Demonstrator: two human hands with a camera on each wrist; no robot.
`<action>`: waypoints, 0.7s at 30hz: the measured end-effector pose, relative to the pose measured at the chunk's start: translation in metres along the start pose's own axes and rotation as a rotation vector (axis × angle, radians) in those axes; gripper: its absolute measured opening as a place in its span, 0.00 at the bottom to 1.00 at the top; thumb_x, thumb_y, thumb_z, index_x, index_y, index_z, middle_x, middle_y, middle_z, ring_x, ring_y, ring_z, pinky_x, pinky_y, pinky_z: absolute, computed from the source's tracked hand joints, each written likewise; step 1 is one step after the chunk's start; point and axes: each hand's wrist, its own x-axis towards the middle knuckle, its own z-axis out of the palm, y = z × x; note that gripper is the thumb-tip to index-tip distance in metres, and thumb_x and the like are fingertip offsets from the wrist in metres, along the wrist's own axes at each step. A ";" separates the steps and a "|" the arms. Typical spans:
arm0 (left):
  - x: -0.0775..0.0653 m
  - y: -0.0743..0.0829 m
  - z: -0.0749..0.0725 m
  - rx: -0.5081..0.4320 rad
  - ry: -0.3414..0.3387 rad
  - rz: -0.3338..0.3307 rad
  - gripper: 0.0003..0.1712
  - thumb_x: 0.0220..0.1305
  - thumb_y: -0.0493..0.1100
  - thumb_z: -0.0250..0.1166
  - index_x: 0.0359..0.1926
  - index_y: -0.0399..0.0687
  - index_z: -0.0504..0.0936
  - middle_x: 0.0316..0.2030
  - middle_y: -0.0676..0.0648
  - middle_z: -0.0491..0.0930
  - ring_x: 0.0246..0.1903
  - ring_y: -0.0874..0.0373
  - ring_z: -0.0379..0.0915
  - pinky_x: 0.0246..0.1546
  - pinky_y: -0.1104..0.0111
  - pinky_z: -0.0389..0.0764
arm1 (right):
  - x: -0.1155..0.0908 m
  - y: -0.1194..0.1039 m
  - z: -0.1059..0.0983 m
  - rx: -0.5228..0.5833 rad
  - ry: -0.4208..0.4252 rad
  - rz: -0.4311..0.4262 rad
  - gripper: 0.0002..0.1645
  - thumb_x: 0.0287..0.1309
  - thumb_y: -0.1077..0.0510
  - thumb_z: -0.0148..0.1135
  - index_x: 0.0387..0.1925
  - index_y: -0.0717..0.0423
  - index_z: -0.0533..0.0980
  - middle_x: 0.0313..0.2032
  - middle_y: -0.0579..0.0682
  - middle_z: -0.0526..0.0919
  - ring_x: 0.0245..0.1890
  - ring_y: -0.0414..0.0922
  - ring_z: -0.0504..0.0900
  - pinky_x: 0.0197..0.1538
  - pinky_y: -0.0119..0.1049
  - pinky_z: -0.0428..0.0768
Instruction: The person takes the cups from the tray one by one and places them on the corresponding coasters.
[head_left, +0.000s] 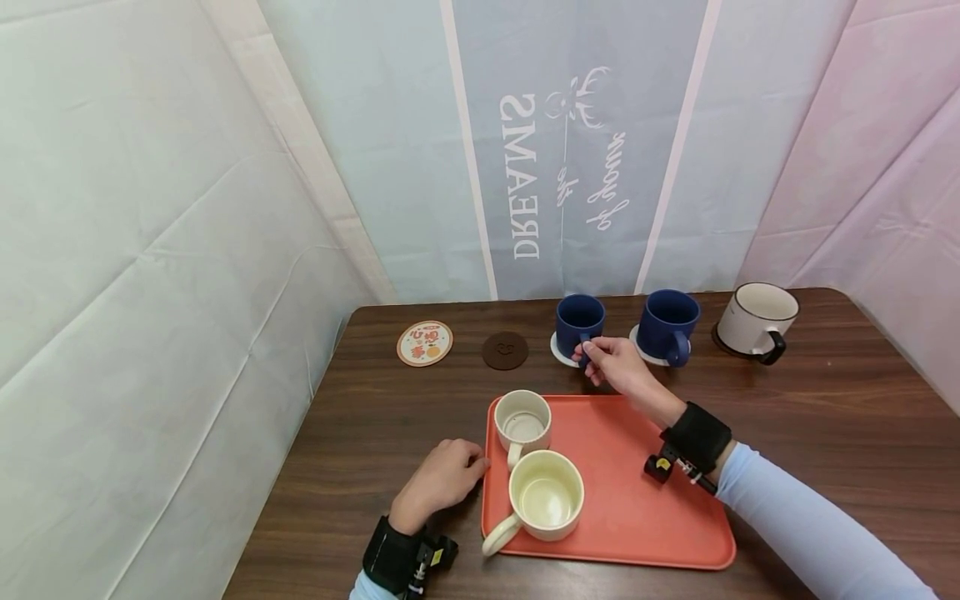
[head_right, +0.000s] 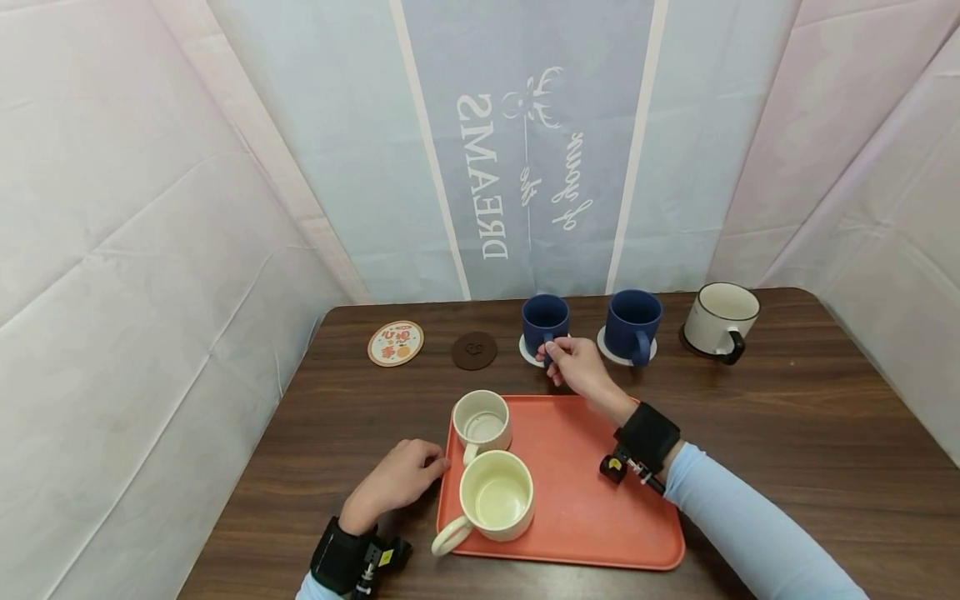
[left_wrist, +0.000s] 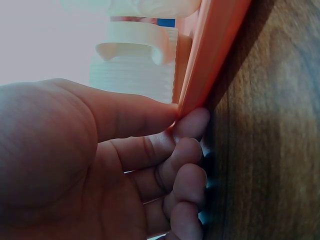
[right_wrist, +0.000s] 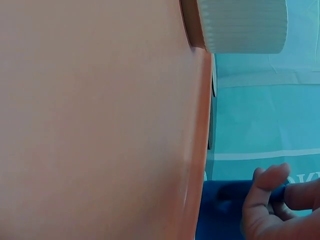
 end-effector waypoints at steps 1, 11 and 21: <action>0.000 0.000 0.000 0.001 0.000 0.001 0.19 0.77 0.40 0.61 0.24 0.50 0.81 0.16 0.56 0.67 0.17 0.63 0.65 0.22 0.70 0.64 | -0.001 -0.001 -0.001 0.002 -0.008 0.005 0.22 0.84 0.57 0.49 0.60 0.73 0.76 0.53 0.72 0.80 0.31 0.43 0.76 0.37 0.30 0.80; -0.001 0.002 0.001 -0.002 -0.010 0.003 0.18 0.78 0.41 0.61 0.25 0.50 0.81 0.17 0.55 0.68 0.17 0.62 0.66 0.22 0.70 0.66 | -0.029 -0.021 -0.031 -0.247 -0.066 -0.039 0.22 0.81 0.55 0.56 0.61 0.70 0.78 0.44 0.64 0.85 0.38 0.52 0.85 0.40 0.38 0.84; -0.001 0.003 0.000 0.019 0.029 0.055 0.15 0.76 0.39 0.63 0.27 0.49 0.81 0.18 0.57 0.68 0.19 0.63 0.66 0.23 0.68 0.68 | -0.099 -0.021 -0.075 -0.866 -0.167 0.015 0.09 0.72 0.58 0.63 0.36 0.60 0.82 0.26 0.48 0.77 0.26 0.45 0.74 0.31 0.42 0.71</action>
